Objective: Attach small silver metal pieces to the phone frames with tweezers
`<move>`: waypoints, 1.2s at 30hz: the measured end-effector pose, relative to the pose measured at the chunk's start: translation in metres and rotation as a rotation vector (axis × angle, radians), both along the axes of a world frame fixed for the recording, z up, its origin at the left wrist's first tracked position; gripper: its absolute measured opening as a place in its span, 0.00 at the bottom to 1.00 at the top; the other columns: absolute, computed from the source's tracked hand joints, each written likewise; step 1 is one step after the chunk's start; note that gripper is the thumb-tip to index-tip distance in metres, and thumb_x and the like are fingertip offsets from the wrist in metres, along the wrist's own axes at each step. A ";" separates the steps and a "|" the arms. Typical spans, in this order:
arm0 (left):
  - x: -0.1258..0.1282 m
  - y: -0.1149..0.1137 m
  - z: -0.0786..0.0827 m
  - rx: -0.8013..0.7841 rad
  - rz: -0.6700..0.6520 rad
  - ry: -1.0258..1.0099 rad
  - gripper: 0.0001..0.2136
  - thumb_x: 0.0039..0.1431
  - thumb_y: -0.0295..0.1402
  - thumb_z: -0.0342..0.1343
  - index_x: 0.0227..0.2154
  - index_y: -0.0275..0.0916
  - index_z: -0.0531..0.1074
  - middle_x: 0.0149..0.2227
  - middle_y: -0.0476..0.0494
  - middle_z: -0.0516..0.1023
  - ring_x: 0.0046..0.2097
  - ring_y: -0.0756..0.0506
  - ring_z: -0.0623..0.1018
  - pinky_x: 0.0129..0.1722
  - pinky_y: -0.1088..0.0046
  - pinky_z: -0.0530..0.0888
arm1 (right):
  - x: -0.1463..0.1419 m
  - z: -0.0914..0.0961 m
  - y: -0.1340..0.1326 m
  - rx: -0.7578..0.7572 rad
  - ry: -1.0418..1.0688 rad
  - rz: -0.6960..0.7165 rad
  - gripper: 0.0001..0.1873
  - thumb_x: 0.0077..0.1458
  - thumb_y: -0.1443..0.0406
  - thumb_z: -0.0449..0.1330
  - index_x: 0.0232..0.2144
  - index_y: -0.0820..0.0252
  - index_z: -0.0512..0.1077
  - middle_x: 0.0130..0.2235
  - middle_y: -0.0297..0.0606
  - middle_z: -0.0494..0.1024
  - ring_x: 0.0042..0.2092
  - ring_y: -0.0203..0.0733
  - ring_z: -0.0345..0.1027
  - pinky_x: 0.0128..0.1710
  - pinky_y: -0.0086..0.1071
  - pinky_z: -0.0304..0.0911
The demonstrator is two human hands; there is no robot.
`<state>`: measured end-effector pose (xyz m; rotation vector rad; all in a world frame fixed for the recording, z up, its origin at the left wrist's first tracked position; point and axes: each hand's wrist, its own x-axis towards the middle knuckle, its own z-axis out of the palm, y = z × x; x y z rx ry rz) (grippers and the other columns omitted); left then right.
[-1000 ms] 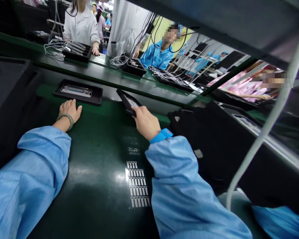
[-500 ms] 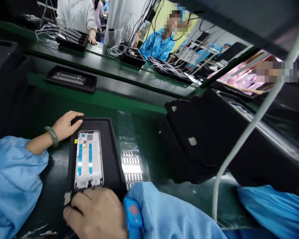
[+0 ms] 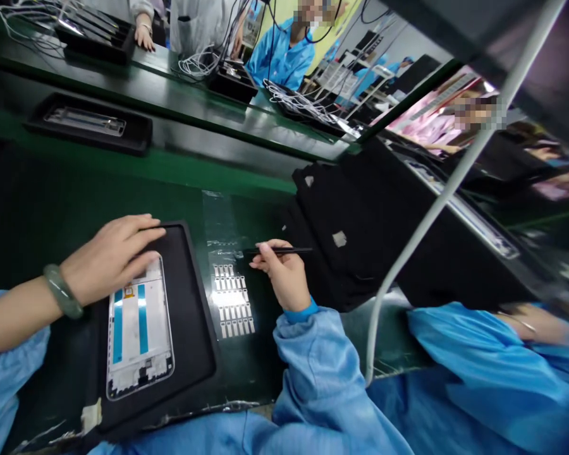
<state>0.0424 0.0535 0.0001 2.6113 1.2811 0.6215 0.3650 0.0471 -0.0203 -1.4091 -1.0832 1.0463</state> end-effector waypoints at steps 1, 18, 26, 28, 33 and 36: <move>0.013 -0.004 0.003 0.008 -0.083 0.034 0.22 0.64 0.45 0.41 0.53 0.37 0.66 0.56 0.38 0.67 0.60 0.41 0.63 0.59 0.58 0.61 | -0.003 0.001 -0.003 -0.025 0.053 0.016 0.17 0.46 0.55 0.66 0.32 0.59 0.67 0.27 0.30 0.73 0.27 0.32 0.70 0.31 0.29 0.71; 0.096 -0.019 -0.015 0.039 -0.333 0.232 0.20 0.63 0.47 0.43 0.51 0.46 0.69 0.57 0.34 0.68 0.57 0.35 0.67 0.56 0.44 0.54 | -0.013 -0.005 -0.015 -0.113 -0.052 0.013 0.19 0.42 0.54 0.68 0.27 0.62 0.67 0.21 0.31 0.73 0.25 0.37 0.73 0.26 0.29 0.73; 0.102 -0.019 -0.012 0.043 -0.311 0.238 0.19 0.62 0.48 0.44 0.48 0.46 0.71 0.53 0.36 0.71 0.55 0.35 0.68 0.57 0.38 0.49 | -0.015 -0.002 -0.014 -0.118 -0.055 0.016 0.20 0.41 0.54 0.68 0.26 0.62 0.67 0.21 0.31 0.73 0.23 0.37 0.73 0.26 0.30 0.72; 0.105 -0.018 -0.012 0.037 -0.309 0.235 0.19 0.62 0.48 0.43 0.48 0.47 0.71 0.51 0.37 0.72 0.54 0.36 0.69 0.57 0.38 0.48 | -0.015 -0.001 -0.015 -0.118 -0.060 0.008 0.19 0.41 0.54 0.68 0.26 0.61 0.67 0.20 0.31 0.73 0.23 0.37 0.73 0.26 0.29 0.72; 0.110 -0.017 -0.014 -0.002 -0.313 0.206 0.21 0.62 0.49 0.41 0.49 0.46 0.71 0.54 0.34 0.70 0.58 0.34 0.66 0.58 0.38 0.44 | -0.020 -0.001 -0.016 -0.115 -0.045 0.039 0.19 0.40 0.55 0.69 0.26 0.61 0.67 0.21 0.31 0.73 0.24 0.37 0.73 0.26 0.29 0.72; 0.112 -0.017 -0.016 -0.024 -0.318 0.192 0.22 0.62 0.50 0.40 0.49 0.46 0.70 0.58 0.33 0.65 0.61 0.34 0.62 0.58 0.38 0.43 | -0.021 -0.002 -0.015 -0.125 -0.032 0.034 0.19 0.41 0.55 0.68 0.26 0.61 0.67 0.21 0.31 0.74 0.23 0.37 0.73 0.25 0.29 0.72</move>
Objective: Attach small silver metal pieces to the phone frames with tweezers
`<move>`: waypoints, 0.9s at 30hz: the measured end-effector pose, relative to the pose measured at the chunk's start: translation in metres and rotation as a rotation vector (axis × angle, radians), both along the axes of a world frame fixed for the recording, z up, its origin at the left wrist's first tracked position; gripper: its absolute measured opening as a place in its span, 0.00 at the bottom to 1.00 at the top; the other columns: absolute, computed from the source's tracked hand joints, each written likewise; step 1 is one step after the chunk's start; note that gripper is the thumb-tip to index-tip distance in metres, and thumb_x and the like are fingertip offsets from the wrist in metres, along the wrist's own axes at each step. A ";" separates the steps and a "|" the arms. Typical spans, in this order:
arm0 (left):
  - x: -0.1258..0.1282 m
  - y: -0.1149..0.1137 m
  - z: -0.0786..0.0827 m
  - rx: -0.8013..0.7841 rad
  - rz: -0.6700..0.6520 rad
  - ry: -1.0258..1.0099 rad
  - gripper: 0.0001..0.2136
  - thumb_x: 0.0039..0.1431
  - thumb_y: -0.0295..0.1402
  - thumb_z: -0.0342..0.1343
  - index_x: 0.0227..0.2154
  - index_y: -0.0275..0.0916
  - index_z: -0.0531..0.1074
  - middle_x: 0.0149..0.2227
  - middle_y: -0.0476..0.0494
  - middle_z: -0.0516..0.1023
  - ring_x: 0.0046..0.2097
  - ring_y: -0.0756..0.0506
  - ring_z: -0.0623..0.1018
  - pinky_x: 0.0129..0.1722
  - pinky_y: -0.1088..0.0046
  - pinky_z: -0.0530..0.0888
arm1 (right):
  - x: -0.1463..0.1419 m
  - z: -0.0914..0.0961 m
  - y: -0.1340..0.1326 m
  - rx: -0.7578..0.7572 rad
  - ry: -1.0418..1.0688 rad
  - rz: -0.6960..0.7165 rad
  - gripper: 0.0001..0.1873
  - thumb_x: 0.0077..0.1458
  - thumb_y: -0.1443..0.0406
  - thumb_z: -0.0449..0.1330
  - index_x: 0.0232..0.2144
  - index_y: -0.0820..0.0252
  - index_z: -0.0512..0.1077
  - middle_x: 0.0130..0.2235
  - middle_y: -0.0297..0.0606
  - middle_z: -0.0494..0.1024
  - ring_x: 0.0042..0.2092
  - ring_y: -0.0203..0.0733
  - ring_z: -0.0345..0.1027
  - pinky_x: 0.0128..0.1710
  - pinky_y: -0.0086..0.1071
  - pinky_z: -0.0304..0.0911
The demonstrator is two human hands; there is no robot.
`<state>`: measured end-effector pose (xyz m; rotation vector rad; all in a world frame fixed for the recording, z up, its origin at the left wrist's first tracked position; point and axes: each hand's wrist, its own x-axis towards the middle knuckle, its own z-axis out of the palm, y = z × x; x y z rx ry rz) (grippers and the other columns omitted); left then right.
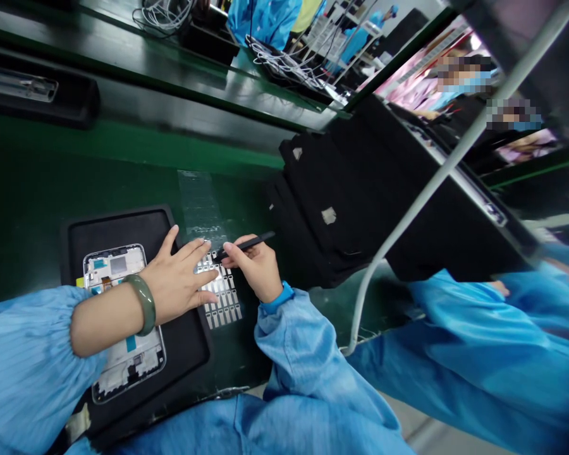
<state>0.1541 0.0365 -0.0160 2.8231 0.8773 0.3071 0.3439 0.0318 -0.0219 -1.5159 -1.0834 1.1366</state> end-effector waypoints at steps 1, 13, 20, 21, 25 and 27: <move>0.000 0.000 0.000 -0.008 -0.001 -0.002 0.22 0.63 0.50 0.40 0.49 0.46 0.70 0.59 0.34 0.65 0.61 0.35 0.62 0.59 0.38 0.43 | 0.000 0.000 0.000 -0.003 0.006 -0.005 0.19 0.41 0.55 0.68 0.26 0.62 0.67 0.21 0.31 0.74 0.23 0.37 0.73 0.25 0.29 0.72; 0.000 0.000 -0.004 -0.115 0.014 -0.104 0.18 0.62 0.47 0.44 0.48 0.46 0.71 0.59 0.36 0.65 0.61 0.35 0.63 0.60 0.38 0.40 | 0.007 0.006 0.010 -0.121 0.210 -0.015 0.16 0.41 0.59 0.69 0.28 0.63 0.69 0.24 0.32 0.76 0.22 0.32 0.72 0.24 0.23 0.72; -0.017 0.006 0.020 -0.216 0.147 -0.337 0.15 0.63 0.41 0.44 0.43 0.39 0.70 0.53 0.38 0.70 0.56 0.42 0.69 0.59 0.54 0.61 | -0.025 0.033 0.011 0.037 0.429 0.073 0.14 0.44 0.60 0.67 0.28 0.59 0.66 0.26 0.30 0.78 0.23 0.30 0.72 0.26 0.22 0.72; -0.023 0.006 0.026 -0.234 0.188 -0.378 0.15 0.64 0.40 0.42 0.41 0.39 0.70 0.49 0.39 0.72 0.52 0.44 0.71 0.55 0.60 0.67 | -0.034 0.037 0.012 0.047 0.436 0.103 0.15 0.44 0.59 0.67 0.28 0.59 0.66 0.27 0.30 0.78 0.24 0.30 0.72 0.26 0.23 0.73; -0.052 0.004 0.042 -0.394 0.360 -0.525 0.15 0.63 0.40 0.43 0.29 0.42 0.72 0.39 0.47 0.75 0.42 0.48 0.74 0.43 0.71 0.73 | -0.068 0.051 0.019 0.066 0.403 0.266 0.16 0.43 0.58 0.67 0.29 0.59 0.67 0.28 0.31 0.78 0.24 0.32 0.73 0.27 0.27 0.73; -0.068 0.001 0.046 -0.498 0.415 -0.532 0.15 0.60 0.43 0.45 0.26 0.42 0.72 0.37 0.48 0.75 0.40 0.47 0.74 0.41 0.70 0.73 | -0.080 0.054 0.024 0.079 0.370 0.371 0.15 0.44 0.59 0.67 0.28 0.60 0.68 0.26 0.30 0.77 0.24 0.32 0.73 0.27 0.26 0.73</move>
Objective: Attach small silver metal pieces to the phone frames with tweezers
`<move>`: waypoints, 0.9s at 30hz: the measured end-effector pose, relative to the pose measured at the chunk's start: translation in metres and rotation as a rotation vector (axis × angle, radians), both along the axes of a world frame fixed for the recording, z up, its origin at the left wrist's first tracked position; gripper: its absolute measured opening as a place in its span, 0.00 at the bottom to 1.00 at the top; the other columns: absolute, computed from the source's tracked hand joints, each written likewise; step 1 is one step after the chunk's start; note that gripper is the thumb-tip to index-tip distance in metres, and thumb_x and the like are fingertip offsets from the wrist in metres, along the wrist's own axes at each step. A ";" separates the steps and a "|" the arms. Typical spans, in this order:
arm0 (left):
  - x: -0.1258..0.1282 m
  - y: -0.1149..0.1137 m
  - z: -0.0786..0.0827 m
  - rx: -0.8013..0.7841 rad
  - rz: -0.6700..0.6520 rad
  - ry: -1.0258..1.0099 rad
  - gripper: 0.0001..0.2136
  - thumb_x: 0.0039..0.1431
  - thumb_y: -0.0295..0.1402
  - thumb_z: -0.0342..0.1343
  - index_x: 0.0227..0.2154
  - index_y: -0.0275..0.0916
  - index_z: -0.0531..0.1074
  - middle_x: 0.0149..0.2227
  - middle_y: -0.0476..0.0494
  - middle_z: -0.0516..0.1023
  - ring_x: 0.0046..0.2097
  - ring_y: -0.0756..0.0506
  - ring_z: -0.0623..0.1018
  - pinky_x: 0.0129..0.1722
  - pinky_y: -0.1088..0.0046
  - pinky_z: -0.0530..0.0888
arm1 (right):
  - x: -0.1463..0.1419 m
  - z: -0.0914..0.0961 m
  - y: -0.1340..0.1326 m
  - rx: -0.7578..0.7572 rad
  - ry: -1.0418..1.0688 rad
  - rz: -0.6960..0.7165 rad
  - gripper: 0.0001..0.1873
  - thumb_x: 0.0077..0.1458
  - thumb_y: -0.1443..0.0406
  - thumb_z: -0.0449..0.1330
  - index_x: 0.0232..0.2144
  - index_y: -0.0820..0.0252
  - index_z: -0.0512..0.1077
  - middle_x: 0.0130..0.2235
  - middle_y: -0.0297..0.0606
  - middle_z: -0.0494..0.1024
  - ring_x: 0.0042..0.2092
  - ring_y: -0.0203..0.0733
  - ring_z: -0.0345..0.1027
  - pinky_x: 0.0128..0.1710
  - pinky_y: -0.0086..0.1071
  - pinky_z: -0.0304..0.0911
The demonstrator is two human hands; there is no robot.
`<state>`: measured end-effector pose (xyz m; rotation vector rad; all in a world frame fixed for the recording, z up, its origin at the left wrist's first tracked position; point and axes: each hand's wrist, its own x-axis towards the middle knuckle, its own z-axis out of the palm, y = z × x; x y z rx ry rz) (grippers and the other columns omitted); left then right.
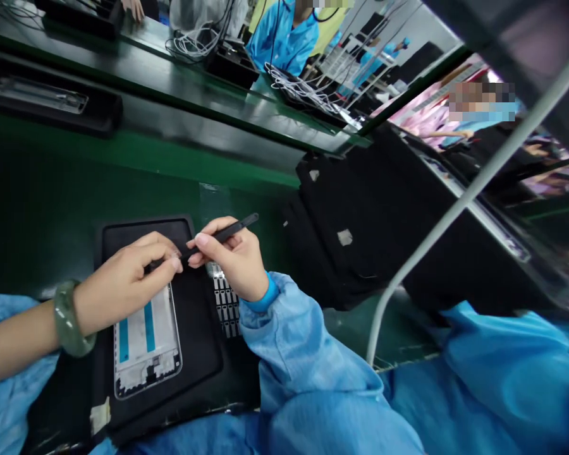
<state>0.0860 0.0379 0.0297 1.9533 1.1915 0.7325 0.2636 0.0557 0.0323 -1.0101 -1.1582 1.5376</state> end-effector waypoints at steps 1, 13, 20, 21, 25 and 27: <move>-0.008 -0.001 0.001 -0.045 -0.008 0.015 0.16 0.60 0.45 0.45 0.27 0.42 0.72 0.37 0.48 0.75 0.38 0.47 0.75 0.40 0.70 0.74 | -0.005 0.001 0.002 0.010 -0.010 0.044 0.14 0.44 0.59 0.67 0.28 0.60 0.68 0.25 0.30 0.77 0.24 0.32 0.73 0.27 0.26 0.73; -0.081 -0.023 -0.036 0.195 0.060 0.322 0.19 0.56 0.52 0.49 0.46 0.48 0.69 0.55 0.45 0.68 0.56 0.39 0.68 0.54 0.57 0.68 | -0.051 -0.028 0.012 -0.188 -0.008 0.086 0.18 0.38 0.57 0.69 0.26 0.62 0.68 0.22 0.28 0.74 0.23 0.33 0.73 0.24 0.24 0.72; -0.080 -0.024 -0.044 0.229 -0.042 0.330 0.16 0.59 0.47 0.49 0.45 0.46 0.69 0.53 0.46 0.70 0.61 0.41 0.62 0.57 0.57 0.65 | -0.051 -0.035 0.015 -0.198 -0.095 0.075 0.18 0.39 0.56 0.69 0.25 0.62 0.68 0.19 0.28 0.73 0.23 0.34 0.73 0.24 0.24 0.71; -0.080 -0.024 -0.044 0.230 -0.042 0.328 0.16 0.59 0.47 0.49 0.44 0.46 0.69 0.53 0.46 0.70 0.60 0.40 0.62 0.57 0.57 0.65 | -0.051 -0.035 0.015 -0.198 -0.101 0.073 0.18 0.39 0.56 0.69 0.25 0.62 0.68 0.19 0.28 0.73 0.23 0.34 0.73 0.24 0.24 0.71; -0.080 -0.024 -0.043 0.219 -0.040 0.333 0.16 0.59 0.47 0.49 0.44 0.45 0.69 0.53 0.45 0.69 0.61 0.40 0.61 0.58 0.56 0.64 | -0.052 -0.034 0.014 -0.204 -0.122 0.076 0.17 0.40 0.57 0.69 0.25 0.63 0.69 0.19 0.29 0.74 0.22 0.33 0.73 0.24 0.24 0.72; -0.080 -0.025 -0.043 0.212 -0.044 0.341 0.16 0.59 0.46 0.50 0.45 0.44 0.68 0.54 0.45 0.69 0.61 0.41 0.61 0.58 0.56 0.64 | -0.052 -0.033 0.013 -0.207 -0.130 0.074 0.16 0.41 0.57 0.69 0.25 0.63 0.70 0.19 0.30 0.74 0.22 0.33 0.73 0.24 0.24 0.72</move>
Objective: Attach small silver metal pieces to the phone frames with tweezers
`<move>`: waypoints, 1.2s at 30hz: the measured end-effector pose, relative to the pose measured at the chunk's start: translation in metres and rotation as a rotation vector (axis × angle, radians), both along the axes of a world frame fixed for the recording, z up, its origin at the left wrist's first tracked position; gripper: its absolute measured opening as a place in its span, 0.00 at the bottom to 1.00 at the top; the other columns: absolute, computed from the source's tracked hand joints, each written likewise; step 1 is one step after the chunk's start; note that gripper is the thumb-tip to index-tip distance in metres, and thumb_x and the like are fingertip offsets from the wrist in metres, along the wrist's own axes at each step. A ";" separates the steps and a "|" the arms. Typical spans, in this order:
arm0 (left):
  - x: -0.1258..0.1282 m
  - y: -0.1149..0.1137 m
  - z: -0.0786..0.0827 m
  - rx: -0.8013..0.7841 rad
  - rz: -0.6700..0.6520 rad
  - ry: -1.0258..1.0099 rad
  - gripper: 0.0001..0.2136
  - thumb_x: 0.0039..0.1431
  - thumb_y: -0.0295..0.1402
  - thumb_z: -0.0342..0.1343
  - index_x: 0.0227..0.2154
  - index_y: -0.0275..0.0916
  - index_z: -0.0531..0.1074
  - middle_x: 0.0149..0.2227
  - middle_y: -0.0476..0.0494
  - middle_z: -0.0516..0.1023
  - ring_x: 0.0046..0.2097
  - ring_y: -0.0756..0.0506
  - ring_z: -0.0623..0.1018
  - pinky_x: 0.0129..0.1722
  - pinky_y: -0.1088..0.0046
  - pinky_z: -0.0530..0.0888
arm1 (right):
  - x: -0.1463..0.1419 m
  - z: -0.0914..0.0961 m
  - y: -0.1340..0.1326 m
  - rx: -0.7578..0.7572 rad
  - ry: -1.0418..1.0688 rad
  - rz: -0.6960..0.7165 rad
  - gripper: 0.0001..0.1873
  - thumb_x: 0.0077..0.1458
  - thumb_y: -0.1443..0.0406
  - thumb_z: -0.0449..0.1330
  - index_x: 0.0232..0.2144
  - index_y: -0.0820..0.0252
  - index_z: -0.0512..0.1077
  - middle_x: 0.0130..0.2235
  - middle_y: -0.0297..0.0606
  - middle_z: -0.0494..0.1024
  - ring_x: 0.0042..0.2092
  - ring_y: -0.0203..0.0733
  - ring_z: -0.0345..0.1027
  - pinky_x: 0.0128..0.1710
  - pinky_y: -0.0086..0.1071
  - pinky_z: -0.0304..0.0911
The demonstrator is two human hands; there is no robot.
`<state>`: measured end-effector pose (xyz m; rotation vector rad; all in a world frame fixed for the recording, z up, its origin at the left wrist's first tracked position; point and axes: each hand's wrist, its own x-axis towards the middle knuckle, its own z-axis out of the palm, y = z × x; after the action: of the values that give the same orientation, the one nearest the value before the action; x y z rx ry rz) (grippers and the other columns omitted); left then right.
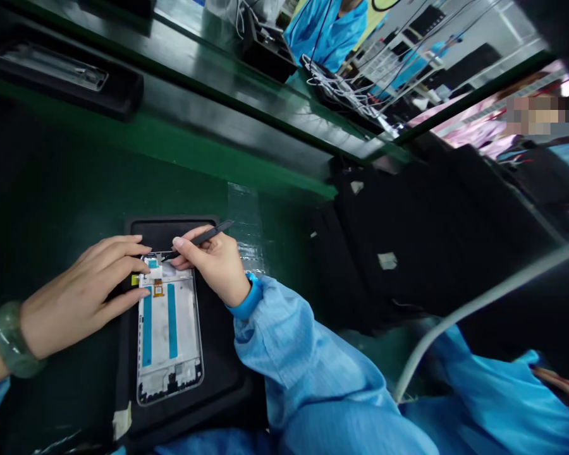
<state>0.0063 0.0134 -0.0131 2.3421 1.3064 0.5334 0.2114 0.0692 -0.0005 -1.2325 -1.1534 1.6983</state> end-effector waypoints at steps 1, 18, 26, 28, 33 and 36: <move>0.000 0.000 0.000 -0.002 -0.002 0.003 0.16 0.59 0.46 0.50 0.46 0.44 0.68 0.54 0.45 0.69 0.61 0.41 0.61 0.58 0.56 0.64 | 0.000 0.000 0.000 0.000 -0.004 -0.001 0.16 0.41 0.57 0.68 0.25 0.63 0.70 0.19 0.30 0.74 0.22 0.34 0.73 0.24 0.24 0.72; 0.002 -0.001 0.001 0.023 0.012 0.010 0.16 0.59 0.47 0.49 0.45 0.43 0.69 0.53 0.44 0.69 0.61 0.41 0.62 0.58 0.56 0.65 | -0.001 -0.002 -0.002 0.040 -0.006 -0.004 0.15 0.42 0.57 0.68 0.25 0.62 0.70 0.18 0.30 0.74 0.22 0.34 0.73 0.24 0.24 0.72; 0.003 -0.001 0.000 0.038 0.025 0.020 0.16 0.60 0.45 0.49 0.45 0.43 0.69 0.52 0.44 0.70 0.60 0.40 0.62 0.58 0.56 0.65 | -0.002 -0.004 -0.002 0.064 -0.028 -0.010 0.15 0.42 0.57 0.68 0.26 0.61 0.70 0.19 0.30 0.74 0.23 0.35 0.73 0.24 0.25 0.71; 0.003 -0.001 -0.001 0.041 0.030 0.019 0.15 0.59 0.45 0.50 0.45 0.44 0.69 0.53 0.44 0.70 0.60 0.40 0.62 0.58 0.56 0.64 | -0.002 -0.004 -0.003 0.072 -0.042 -0.010 0.16 0.43 0.56 0.67 0.27 0.61 0.69 0.19 0.30 0.74 0.23 0.35 0.73 0.24 0.26 0.72; 0.003 -0.002 -0.001 0.051 0.025 0.021 0.16 0.60 0.45 0.50 0.46 0.43 0.68 0.53 0.44 0.69 0.60 0.41 0.62 0.58 0.57 0.64 | -0.001 -0.006 -0.004 0.106 -0.070 -0.001 0.16 0.44 0.55 0.66 0.27 0.61 0.69 0.20 0.30 0.74 0.24 0.36 0.74 0.25 0.27 0.72; 0.003 -0.002 -0.001 0.052 0.016 0.024 0.16 0.60 0.45 0.50 0.46 0.43 0.68 0.53 0.44 0.69 0.60 0.41 0.61 0.58 0.57 0.64 | -0.001 -0.007 -0.004 0.127 -0.083 0.009 0.16 0.45 0.54 0.66 0.28 0.60 0.69 0.21 0.30 0.74 0.25 0.37 0.75 0.26 0.28 0.72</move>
<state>0.0089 0.0117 -0.0139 2.3889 1.3386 0.5523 0.2105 0.0653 -0.0070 -1.2301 -1.2980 1.5669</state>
